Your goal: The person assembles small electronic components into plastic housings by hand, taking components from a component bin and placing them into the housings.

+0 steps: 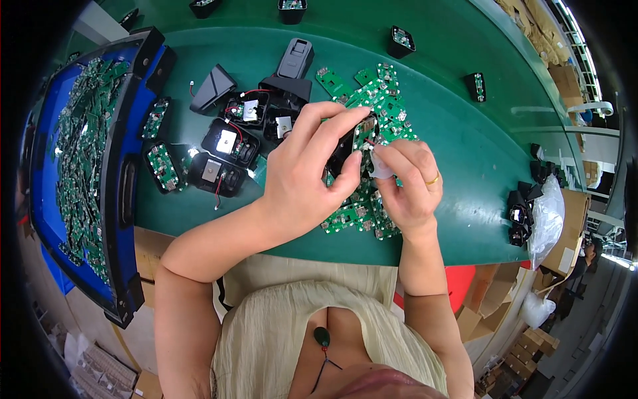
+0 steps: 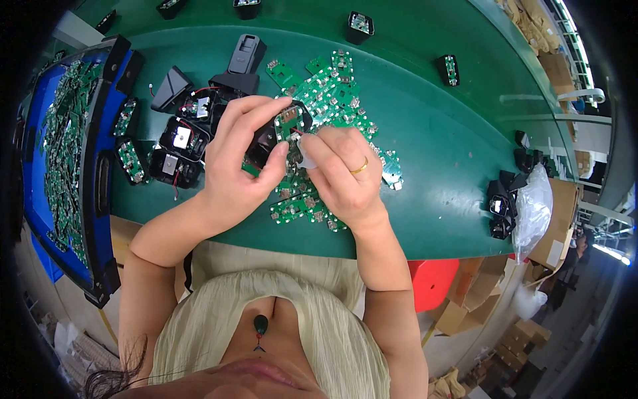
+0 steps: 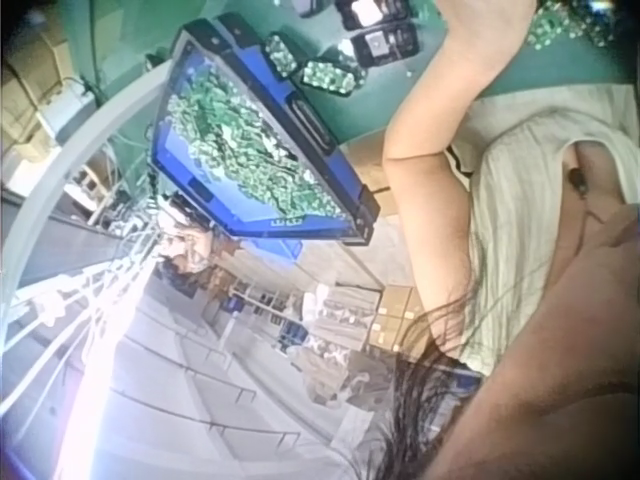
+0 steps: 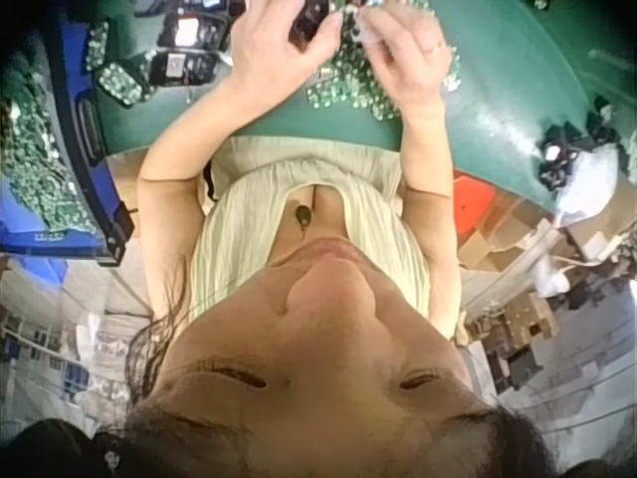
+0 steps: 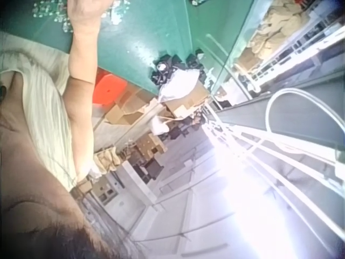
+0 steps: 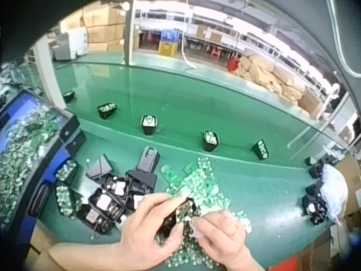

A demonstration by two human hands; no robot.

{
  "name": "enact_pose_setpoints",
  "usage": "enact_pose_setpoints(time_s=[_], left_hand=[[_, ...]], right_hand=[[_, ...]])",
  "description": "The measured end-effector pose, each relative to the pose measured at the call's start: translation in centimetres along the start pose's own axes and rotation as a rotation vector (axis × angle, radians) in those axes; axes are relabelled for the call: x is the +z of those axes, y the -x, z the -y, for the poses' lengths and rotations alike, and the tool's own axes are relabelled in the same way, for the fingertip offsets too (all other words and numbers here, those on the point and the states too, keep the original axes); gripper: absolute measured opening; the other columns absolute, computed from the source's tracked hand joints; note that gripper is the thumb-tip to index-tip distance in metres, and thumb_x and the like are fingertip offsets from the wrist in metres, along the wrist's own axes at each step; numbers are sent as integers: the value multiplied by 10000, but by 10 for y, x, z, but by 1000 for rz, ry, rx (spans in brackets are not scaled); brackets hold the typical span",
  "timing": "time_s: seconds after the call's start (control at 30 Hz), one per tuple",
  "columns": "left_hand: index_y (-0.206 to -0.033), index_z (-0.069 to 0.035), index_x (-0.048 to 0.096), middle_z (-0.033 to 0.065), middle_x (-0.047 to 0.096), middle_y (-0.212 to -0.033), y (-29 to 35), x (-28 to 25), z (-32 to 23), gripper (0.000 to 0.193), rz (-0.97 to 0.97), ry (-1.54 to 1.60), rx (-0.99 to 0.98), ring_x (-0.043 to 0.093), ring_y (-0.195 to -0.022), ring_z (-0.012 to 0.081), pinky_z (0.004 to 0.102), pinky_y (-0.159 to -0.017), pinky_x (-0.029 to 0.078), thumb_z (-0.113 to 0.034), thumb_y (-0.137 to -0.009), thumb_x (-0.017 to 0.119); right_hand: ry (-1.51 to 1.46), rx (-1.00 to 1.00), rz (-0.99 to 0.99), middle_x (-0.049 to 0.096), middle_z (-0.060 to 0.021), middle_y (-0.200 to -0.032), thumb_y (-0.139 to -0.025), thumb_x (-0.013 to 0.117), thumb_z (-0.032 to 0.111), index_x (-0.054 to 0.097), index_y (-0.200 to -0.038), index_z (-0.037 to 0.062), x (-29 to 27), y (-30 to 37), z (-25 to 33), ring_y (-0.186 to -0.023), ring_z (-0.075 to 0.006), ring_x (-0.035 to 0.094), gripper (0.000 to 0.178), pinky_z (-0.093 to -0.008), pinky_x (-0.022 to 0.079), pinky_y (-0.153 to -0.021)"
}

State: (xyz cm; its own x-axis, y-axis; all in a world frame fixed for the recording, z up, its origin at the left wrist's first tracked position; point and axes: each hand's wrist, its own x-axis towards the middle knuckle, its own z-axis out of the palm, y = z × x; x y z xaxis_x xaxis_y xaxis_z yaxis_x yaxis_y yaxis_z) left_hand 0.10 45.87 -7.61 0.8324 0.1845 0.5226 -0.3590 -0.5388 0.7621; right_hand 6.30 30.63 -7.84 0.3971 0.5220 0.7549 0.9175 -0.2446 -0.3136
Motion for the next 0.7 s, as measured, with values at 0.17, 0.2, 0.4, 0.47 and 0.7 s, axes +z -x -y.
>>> enact_pose_setpoints(time_s=[0.17, 0.2, 0.4, 0.47, 0.7], left_hand=[[-1130, -61, 528, 102, 505, -1007, 0, -1, 1, 447, -2, 16, 8, 581, -767, 237, 302, -615, 493, -26, -694, 621], [-1129, -60, 527, 102, 504, -1006, 0, -1, 0, 444, 6, 17, -7, 580, -769, 236, 303, -618, 493, -27, -696, 621], [-1130, -57, 524, 103, 501, -1000, -1, -2, -1, 439, 20, 19, -24, 574, -763, 239, 312, -621, 488, -31, -702, 622], [-1130, -57, 523, 103, 500, -999, -1, -2, 0, 440, 29, 17, -36, 573, -760, 241, 315, -620, 486, -33, -703, 622], [-1127, -53, 521, 116, 497, -989, 2, -3, -2, 422, 76, 90, -129, 571, -748, 250, 318, -617, 484, -34, -716, 617]], right_hand=[[-9, 4, -9, 554, -98, -805, -556, 671, -68, 592, -871, -3, 2, 0, 0, -646, -239, 548, 332, -314, 447, -533], [-11, 7, -6, 554, -99, -803, -560, 674, -70, 590, -866, -2, 2, 0, 0, -644, -237, 546, 325, -314, 445, -532], [-31, 24, 4, 554, -100, -808, -554, 676, -64, 583, -871, -1, 2, -1, 0, -649, -236, 541, 336, -314, 441, -532], [-17, 23, 21, 551, -103, -817, -546, 675, -59, 580, -874, -3, 2, 0, 0, -653, -241, 540, 346, -317, 441, -530], [114, -12, 52, 540, -116, -857, -516, 672, -38, 571, -883, -9, 2, 2, 7, -657, -258, 528, 381, -331, 438, -522]])
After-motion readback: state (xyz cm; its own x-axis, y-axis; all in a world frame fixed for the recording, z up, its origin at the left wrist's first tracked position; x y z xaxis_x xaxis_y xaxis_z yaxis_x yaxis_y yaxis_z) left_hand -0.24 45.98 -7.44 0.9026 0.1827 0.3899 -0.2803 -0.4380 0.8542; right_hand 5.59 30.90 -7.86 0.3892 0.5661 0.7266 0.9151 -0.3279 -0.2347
